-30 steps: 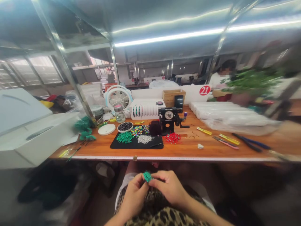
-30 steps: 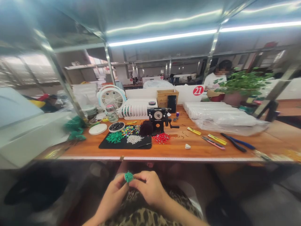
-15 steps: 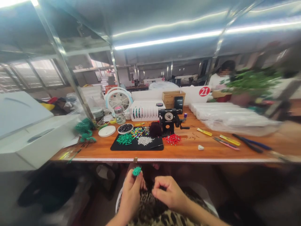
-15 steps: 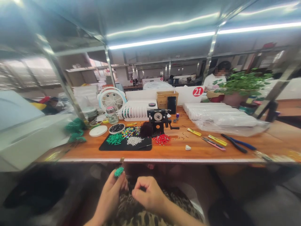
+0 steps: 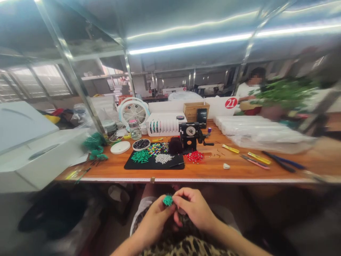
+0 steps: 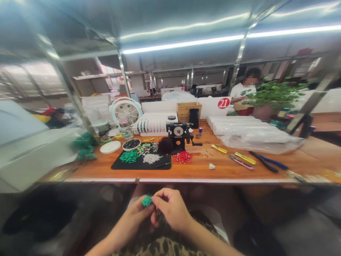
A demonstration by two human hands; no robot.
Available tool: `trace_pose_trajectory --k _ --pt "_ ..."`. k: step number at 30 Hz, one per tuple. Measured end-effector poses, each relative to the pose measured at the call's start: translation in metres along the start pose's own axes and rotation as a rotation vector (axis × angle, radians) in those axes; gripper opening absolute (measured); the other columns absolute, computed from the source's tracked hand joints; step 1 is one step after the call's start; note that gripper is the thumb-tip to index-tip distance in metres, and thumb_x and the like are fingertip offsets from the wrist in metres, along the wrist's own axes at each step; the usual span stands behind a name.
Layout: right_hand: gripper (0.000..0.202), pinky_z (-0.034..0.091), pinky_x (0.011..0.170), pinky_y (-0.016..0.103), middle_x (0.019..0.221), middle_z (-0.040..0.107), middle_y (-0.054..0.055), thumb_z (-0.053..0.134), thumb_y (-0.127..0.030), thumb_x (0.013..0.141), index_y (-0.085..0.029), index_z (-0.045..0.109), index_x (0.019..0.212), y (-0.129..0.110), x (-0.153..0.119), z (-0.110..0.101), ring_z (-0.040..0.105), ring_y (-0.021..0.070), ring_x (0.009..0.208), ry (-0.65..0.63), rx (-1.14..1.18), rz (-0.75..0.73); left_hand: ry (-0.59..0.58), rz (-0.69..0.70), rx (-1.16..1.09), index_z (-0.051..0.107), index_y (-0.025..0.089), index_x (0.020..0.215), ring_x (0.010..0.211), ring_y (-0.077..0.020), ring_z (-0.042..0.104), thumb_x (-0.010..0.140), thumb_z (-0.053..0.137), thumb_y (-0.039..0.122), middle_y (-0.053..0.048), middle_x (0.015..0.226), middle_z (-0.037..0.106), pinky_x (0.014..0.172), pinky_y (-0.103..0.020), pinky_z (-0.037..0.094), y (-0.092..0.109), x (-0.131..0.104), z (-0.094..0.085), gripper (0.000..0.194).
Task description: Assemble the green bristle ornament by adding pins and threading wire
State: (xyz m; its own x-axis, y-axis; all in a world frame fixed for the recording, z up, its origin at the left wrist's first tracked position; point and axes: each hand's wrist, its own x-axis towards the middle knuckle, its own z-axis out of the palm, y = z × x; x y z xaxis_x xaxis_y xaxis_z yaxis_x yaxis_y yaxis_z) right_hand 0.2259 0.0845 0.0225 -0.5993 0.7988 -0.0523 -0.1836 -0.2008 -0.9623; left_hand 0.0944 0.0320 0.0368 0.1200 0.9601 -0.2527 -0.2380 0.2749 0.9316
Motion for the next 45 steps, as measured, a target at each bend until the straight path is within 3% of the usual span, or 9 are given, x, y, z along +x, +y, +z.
trace_pose_trajectory --k 5,12,18,24,27,29,32,36,45 --pt "0.027 0.034 0.045 0.02 0.052 0.056 0.0 0.063 -0.039 0.073 -0.013 0.064 0.068 0.002 0.001 -0.002 0.047 0.0089 0.046 0.162 -0.178 -0.039 -0.017 0.048 -0.022 0.047 0.018 0.073 0.044 -0.0102 0.048 0.069 0.07 0.051 0.006 0.052 0.044 0.048 -0.024 0.043 -0.004 0.0 -0.001 0.04" --pt "0.021 0.034 0.05 0.021 0.053 0.053 -0.001 0.062 -0.033 0.073 -0.013 0.064 0.066 0.0 0.001 -0.002 0.042 0.0091 0.051 0.151 -0.252 -0.055 -0.059 0.016 -0.025 0.045 0.02 0.077 0.042 -0.0086 0.041 0.071 0.067 0.052 0.008 0.052 0.039 0.042 -0.024 0.043 -0.021 0.005 -0.013 0.04" --pt "0.025 0.034 0.048 0.021 0.052 0.052 -0.002 0.064 -0.038 0.072 -0.013 0.065 0.07 0.005 0.001 -0.002 0.043 0.009 0.049 0.185 -0.178 -0.089 0.043 0.106 -0.079 0.043 0.019 0.072 0.045 -0.0079 0.041 0.075 0.066 0.047 0.007 0.054 0.04 0.044 -0.022 0.041 -0.012 0.003 -0.009 0.036" --pt "0.029 0.024 0.04 0.02 0.047 0.048 -0.004 0.071 -0.04 0.066 -0.013 0.068 0.075 0.014 0.002 -0.006 0.035 0.0057 0.039 0.212 -0.021 -0.008 0.159 0.062 -0.259 0.042 0.019 0.068 0.042 -0.0077 0.037 0.067 0.074 0.041 0.008 0.049 0.039 0.04 -0.021 0.037 -0.005 0.001 -0.003 0.039" --pt "0.023 0.029 0.043 0.02 0.052 0.048 -0.003 0.073 -0.036 0.065 -0.014 0.068 0.07 0.015 0.0 -0.006 0.04 0.0064 0.043 0.2 -0.045 -0.09 0.18 0.056 -0.314 0.043 0.018 0.065 0.039 -0.0068 0.033 0.064 0.076 0.038 0.008 0.047 0.037 0.037 -0.02 0.034 -0.004 0.002 -0.004 0.039" --pt "0.019 0.034 0.047 0.021 0.057 0.048 -0.002 0.072 -0.034 0.067 -0.015 0.07 0.069 0.015 -0.001 -0.006 0.045 0.0082 0.048 0.223 -0.098 -0.183 0.131 0.01 -0.383 0.041 0.018 0.061 0.038 -0.0051 0.028 0.064 0.076 0.035 0.009 0.046 0.034 0.035 -0.018 0.029 -0.003 0.003 -0.007 0.039" --pt "0.015 0.037 0.049 0.022 0.062 0.047 -0.001 0.07 -0.032 0.07 -0.017 0.072 0.07 0.016 -0.002 -0.006 0.047 0.0094 0.052 0.277 -0.172 -0.291 -0.069 -0.167 -0.558 0.035 0.017 0.052 0.037 -0.0028 0.021 0.066 0.075 0.028 0.009 0.043 0.027 0.036 -0.015 0.024 0.001 0.003 -0.012 0.043" --pt "0.014 0.037 0.048 0.022 0.064 0.048 -0.001 0.068 -0.031 0.072 -0.018 0.072 0.073 0.018 -0.001 -0.006 0.047 0.0091 0.051 0.307 -0.206 -0.33 -0.276 -0.275 -0.697 0.034 0.017 0.048 0.037 -0.0028 0.023 0.072 0.069 0.025 0.007 0.04 0.028 0.038 -0.014 0.025 0.002 0.003 -0.016 0.043" --pt "0.014 0.038 0.048 0.021 0.065 0.051 0.0 0.067 -0.031 0.072 -0.018 0.072 0.072 0.022 -0.001 -0.008 0.047 0.009 0.05 0.326 -0.262 -0.314 -0.322 -0.311 -0.74 0.037 0.016 0.049 0.038 -0.0034 0.024 0.076 0.065 0.024 0.006 0.041 0.03 0.041 -0.015 0.025 -0.006 0.005 -0.018 0.04"
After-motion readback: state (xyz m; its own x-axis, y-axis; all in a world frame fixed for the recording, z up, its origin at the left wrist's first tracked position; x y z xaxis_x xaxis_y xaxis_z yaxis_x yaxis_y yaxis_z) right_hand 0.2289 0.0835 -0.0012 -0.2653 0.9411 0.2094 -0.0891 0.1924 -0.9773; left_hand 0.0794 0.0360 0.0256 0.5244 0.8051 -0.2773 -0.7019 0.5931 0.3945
